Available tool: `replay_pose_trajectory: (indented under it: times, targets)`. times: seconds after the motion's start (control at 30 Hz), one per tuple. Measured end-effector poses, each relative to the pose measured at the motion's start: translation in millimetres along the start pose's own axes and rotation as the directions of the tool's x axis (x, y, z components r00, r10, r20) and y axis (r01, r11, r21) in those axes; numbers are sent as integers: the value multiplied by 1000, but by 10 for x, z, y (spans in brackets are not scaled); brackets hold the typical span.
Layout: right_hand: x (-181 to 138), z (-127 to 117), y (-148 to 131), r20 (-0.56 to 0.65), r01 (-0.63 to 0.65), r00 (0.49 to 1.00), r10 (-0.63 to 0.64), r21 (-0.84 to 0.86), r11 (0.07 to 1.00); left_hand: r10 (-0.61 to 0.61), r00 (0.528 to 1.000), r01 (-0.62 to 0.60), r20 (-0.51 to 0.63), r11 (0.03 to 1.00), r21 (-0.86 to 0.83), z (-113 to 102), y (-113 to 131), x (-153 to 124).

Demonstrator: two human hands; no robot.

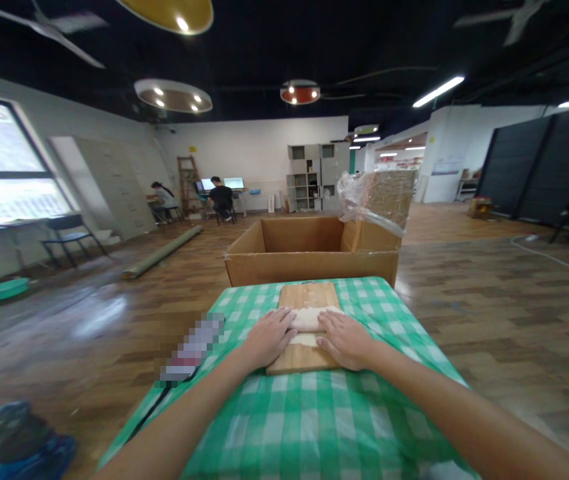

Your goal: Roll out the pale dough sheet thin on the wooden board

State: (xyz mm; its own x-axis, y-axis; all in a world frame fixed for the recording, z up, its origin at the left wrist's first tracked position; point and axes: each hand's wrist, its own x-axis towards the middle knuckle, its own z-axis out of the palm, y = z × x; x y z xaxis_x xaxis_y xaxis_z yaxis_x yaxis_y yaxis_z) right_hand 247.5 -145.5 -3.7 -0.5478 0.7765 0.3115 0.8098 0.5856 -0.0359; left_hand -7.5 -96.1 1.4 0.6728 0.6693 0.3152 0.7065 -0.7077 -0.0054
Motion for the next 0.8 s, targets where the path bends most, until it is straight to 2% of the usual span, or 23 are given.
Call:
replay_pose_trajectory:
  times: [0.1, 0.2, 0.33, 0.47, 0.63, 0.7, 0.8]
  targets:
    - [-128, -22, 10, -13, 11, 1000, -11, 6, 1000, -78, 997, 78, 22, 997, 26, -170, -92, -179]
    - [-247, 6, -6, -54, 13, 998, -14, -24, 1000, -105, 994, 103, 41, 993, 54, -287, -72, -267]
    - [-441, 28, -91, -91, -57, 994, 52, -57, 997, -44, 998, 43, 43, 999, 27, -305, 124, -258]
    - [-639, -98, -142, -102, -152, 984, 147, -43, 987, 18, 999, -18, 30, 1000, -19, -247, 319, -151]
    - [-656, -257, -117, -41, -259, 966, 257, -42, 965, 95, 995, -98, -29, 991, -94, -207, 394, 55]
    - [-588, -252, -96, 7, -268, 963, 268, -34, 963, 43, 993, -55, -110, 992, -113, -196, 318, 138]
    - [-439, -202, -43, 88, -314, 946, 314, -7, 949, -155, 957, 108, -246, 975, -194, -155, 40, 229]
